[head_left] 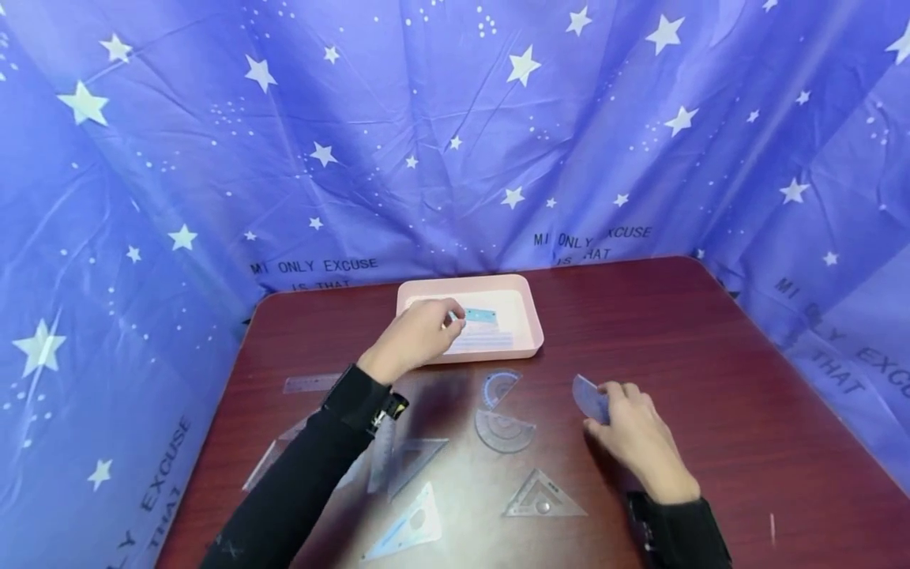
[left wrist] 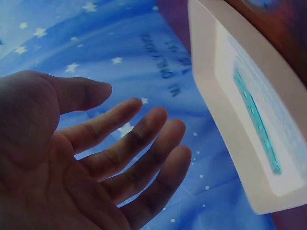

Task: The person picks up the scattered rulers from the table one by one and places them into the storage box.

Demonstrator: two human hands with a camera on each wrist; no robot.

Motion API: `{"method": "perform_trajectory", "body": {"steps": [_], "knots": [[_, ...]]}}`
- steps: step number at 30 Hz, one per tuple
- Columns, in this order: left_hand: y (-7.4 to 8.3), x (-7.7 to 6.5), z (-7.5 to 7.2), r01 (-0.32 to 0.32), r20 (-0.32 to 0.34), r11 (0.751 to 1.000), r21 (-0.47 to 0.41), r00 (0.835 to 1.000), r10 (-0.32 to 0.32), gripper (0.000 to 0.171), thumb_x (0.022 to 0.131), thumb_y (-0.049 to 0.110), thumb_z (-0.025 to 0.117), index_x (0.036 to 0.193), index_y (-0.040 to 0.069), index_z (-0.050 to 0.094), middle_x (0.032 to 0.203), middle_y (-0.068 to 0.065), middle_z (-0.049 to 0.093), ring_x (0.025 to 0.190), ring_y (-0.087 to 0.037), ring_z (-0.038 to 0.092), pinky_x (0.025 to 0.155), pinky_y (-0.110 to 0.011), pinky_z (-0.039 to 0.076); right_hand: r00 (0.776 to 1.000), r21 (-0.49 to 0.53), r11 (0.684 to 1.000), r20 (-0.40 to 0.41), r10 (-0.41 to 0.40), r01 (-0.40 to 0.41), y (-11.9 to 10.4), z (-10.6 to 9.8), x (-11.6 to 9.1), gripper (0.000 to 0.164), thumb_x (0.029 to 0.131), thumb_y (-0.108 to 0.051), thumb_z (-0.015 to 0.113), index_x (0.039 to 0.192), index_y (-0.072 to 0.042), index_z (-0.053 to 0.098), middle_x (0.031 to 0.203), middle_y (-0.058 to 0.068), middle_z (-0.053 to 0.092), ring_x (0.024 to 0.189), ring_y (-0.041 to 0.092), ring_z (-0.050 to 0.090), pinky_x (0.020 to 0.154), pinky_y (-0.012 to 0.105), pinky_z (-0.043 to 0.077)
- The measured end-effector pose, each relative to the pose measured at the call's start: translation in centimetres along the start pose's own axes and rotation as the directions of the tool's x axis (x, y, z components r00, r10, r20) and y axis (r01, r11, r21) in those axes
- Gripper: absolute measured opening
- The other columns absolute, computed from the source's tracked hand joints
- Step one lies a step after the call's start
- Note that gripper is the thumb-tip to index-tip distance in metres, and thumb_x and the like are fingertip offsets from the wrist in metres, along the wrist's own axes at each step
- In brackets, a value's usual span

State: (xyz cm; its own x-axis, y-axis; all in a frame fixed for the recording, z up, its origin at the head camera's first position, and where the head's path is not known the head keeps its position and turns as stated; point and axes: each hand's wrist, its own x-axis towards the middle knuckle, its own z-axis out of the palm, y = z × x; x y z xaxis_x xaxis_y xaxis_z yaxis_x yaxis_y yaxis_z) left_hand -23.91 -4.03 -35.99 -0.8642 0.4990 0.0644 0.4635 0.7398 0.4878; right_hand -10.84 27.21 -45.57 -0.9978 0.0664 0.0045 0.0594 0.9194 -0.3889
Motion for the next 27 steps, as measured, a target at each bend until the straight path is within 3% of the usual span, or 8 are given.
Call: {"method": "perform_trajectory", "body": {"steps": [6, 12, 17, 27], "knots": [[0.0, -2.9, 1.4, 0.031, -0.037, 0.996, -0.088, 0.999, -0.034, 0.025, 0.109, 0.018, 0.057, 0.123, 0.006, 0.074, 0.109, -0.008, 0.079, 0.099, -0.021, 0.073, 0.089, -0.041, 0.060, 0.990, -0.042, 0.996, 0.113, 0.083, -0.079, 0.5, -0.2, 2.4, 0.083, 0.087, -0.027, 0.085, 0.145, 0.017, 0.046, 0.124, 0.044, 0.056, 0.110, 0.059, 0.059, 0.085, 0.070, 0.054], [-0.6, -5.2, 3.0, 0.077, -0.104, 0.977, -0.199, 0.990, -0.099, 0.022, 0.107, 0.016, 0.060, 0.121, 0.008, 0.075, 0.104, -0.006, 0.079, 0.092, -0.018, 0.072, 0.085, -0.039, 0.059, 0.982, -0.063, 0.993, 0.156, 0.110, -0.101, 0.8, 0.2, 3.4, 0.067, 0.085, -0.027, 0.086, 0.124, 0.019, 0.057, 0.106, 0.038, 0.059, 0.099, 0.054, 0.059, 0.077, 0.067, 0.056], [-0.8, -6.4, 5.0, 0.061, -0.182, 0.963, -0.262, 0.977, -0.111, 0.018, 0.104, 0.012, 0.064, 0.115, 0.006, 0.077, 0.097, -0.004, 0.078, 0.089, -0.016, 0.069, 0.086, -0.038, 0.058, 0.975, -0.074, 0.992, 0.187, 0.119, -0.107, 1.1, 0.2, 3.9, 0.059, 0.087, -0.028, 0.085, 0.115, 0.016, 0.060, 0.101, 0.033, 0.061, 0.094, 0.048, 0.060, 0.075, 0.063, 0.056], [-0.9, -8.2, 7.1, 0.097, -0.168, 0.946, -0.308, 0.974, -0.154, 0.017, 0.104, 0.013, 0.064, 0.115, 0.008, 0.076, 0.101, -0.004, 0.078, 0.093, -0.019, 0.072, 0.086, -0.038, 0.058, 0.973, -0.098, 0.990, 0.201, 0.116, -0.098, 1.4, 0.0, 4.3, 0.061, 0.083, -0.031, 0.084, 0.114, 0.015, 0.058, 0.100, 0.032, 0.061, 0.094, 0.048, 0.060, 0.078, 0.063, 0.054]]}}
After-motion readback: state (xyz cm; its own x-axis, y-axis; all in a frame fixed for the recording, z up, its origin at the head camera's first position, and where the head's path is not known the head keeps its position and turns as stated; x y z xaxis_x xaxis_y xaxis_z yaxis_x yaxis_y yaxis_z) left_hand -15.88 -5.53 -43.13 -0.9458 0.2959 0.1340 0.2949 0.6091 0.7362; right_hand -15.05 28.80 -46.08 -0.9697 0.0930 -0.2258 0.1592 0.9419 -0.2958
